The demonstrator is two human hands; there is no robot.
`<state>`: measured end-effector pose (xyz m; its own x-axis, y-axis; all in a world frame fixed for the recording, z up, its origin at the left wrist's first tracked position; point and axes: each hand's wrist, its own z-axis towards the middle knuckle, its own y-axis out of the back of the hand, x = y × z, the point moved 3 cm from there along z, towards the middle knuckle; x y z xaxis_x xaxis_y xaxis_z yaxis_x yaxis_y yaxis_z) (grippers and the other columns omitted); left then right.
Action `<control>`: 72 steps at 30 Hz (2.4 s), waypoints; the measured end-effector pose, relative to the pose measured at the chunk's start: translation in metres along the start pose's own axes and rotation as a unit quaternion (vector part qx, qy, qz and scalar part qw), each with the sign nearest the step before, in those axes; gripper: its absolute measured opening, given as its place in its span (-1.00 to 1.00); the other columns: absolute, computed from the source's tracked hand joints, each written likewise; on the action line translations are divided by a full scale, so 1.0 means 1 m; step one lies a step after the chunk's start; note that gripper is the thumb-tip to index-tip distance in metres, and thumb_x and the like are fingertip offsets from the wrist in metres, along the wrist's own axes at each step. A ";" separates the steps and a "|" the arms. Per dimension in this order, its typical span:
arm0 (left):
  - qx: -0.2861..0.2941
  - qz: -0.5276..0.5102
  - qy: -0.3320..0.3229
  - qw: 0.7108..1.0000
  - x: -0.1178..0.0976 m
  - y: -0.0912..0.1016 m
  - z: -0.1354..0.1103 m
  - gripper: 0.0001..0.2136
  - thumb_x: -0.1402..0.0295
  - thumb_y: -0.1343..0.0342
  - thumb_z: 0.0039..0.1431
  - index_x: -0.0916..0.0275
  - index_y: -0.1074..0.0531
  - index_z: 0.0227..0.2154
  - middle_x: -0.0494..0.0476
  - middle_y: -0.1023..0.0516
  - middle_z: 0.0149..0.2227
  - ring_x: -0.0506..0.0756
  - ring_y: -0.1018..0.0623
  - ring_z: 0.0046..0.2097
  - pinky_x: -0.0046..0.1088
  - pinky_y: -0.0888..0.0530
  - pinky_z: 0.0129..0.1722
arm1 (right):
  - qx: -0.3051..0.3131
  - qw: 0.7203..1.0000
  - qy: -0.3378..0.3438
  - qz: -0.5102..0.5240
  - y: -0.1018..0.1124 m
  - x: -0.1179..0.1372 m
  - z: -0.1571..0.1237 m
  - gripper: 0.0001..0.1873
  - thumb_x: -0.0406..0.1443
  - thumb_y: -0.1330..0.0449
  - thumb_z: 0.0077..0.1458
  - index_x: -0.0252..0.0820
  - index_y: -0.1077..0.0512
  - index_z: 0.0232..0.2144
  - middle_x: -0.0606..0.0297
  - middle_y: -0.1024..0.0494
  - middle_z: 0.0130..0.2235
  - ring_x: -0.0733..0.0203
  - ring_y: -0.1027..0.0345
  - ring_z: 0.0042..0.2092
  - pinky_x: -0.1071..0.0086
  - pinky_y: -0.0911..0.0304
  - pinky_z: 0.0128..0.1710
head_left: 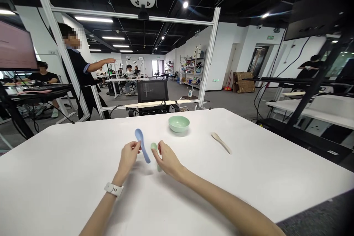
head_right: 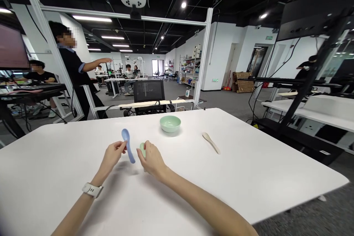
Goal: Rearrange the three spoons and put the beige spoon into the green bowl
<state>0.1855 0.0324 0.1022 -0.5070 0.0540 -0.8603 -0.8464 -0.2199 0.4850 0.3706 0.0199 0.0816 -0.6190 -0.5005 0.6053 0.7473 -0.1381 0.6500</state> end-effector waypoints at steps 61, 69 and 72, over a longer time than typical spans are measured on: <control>0.140 0.265 0.047 0.953 0.009 -0.097 0.013 -0.59 0.12 -0.19 0.31 0.22 -0.46 0.11 0.22 -0.55 0.12 0.16 -0.58 0.05 -0.09 -0.58 0.04 | 0.017 0.982 -0.176 -0.069 0.070 -0.143 -0.030 -0.83 -0.35 -0.06 0.19 -0.03 -0.08 -0.32 0.41 -0.35 -0.42 0.21 -0.23 -0.42 0.37 0.00 -0.37; 0.137 0.288 0.052 0.946 0.005 -0.097 0.013 -0.59 0.12 -0.19 0.31 0.22 -0.45 0.11 0.22 -0.55 0.12 0.16 -0.58 0.05 -0.08 -0.58 0.04 | 0.008 0.982 -0.175 -0.067 0.071 -0.143 -0.032 -0.82 -0.30 -0.08 0.19 -0.02 -0.08 -0.32 0.40 -0.37 -0.41 0.20 -0.25 -0.41 0.36 -0.03 -0.37; 0.140 0.291 0.050 0.945 0.004 -0.096 0.012 -0.60 0.12 -0.19 0.31 0.22 -0.45 0.11 0.21 -0.55 0.11 0.16 -0.59 0.05 -0.09 -0.58 0.04 | 0.008 0.983 -0.173 -0.066 0.070 -0.144 -0.032 -0.83 -0.30 -0.07 0.19 -0.02 -0.08 -0.31 0.39 -0.37 -0.40 0.20 -0.25 -0.41 0.36 -0.03 -0.37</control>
<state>0.2624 0.0649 0.0540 -0.8942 -0.0931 -0.4380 -0.4453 0.0833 0.8915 0.5200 0.0551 0.0252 -0.7569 -0.1590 0.6339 0.6534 -0.1672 0.7383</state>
